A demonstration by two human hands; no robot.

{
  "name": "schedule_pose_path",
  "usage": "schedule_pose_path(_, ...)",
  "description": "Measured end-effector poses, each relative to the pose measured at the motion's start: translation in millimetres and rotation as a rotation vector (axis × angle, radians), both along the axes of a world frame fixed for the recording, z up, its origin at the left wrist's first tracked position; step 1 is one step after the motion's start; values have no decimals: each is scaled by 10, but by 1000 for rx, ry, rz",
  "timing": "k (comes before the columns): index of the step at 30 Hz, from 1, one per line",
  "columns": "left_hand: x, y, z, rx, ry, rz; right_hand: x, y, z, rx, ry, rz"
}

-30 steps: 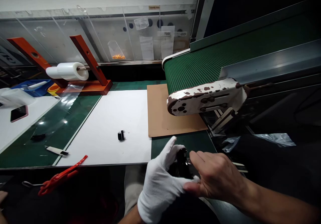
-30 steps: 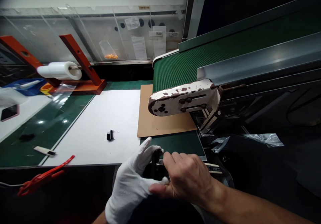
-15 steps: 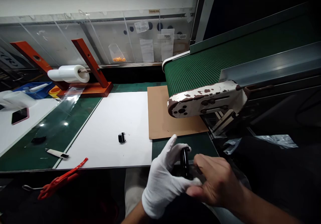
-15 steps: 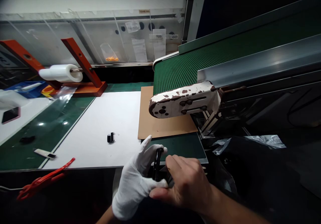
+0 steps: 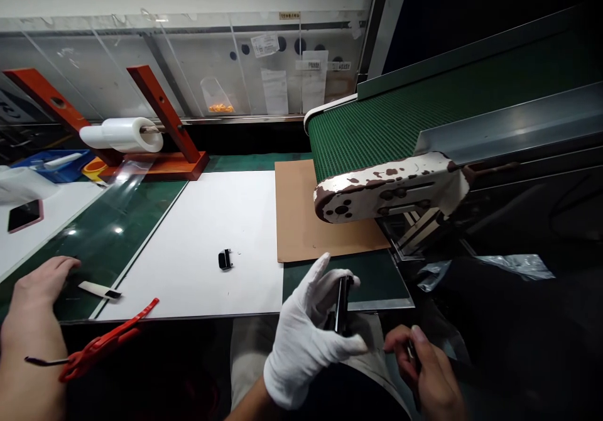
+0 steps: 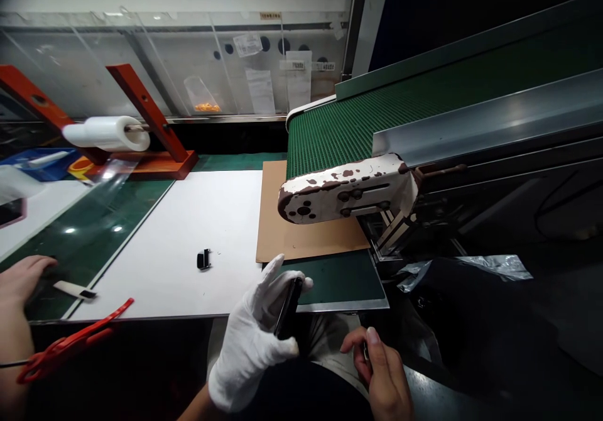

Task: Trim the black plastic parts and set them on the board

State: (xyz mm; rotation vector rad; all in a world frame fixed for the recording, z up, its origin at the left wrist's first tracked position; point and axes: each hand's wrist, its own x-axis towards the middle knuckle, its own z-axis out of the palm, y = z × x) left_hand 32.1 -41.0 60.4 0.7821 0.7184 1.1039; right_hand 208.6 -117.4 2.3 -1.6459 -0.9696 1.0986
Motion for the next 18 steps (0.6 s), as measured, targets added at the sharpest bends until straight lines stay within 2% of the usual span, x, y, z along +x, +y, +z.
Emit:
schedule_pose_path(4, 28, 15, 31, -38, 16, 4, 51, -57, -106, -69, 23, -5)
schedule_pose_path(13, 9, 31, 21, -65, 28, 8, 228, 5, -165, 55, 194, -169)
schedule_pose_path(15, -1, 33, 1, -55, 15, 6, 357, 34, -156, 99, 214, -240)
schedule_pose_path(18, -11, 36, -15, -50, 4, 3, 702, 74, -208, 165, 207, -423)
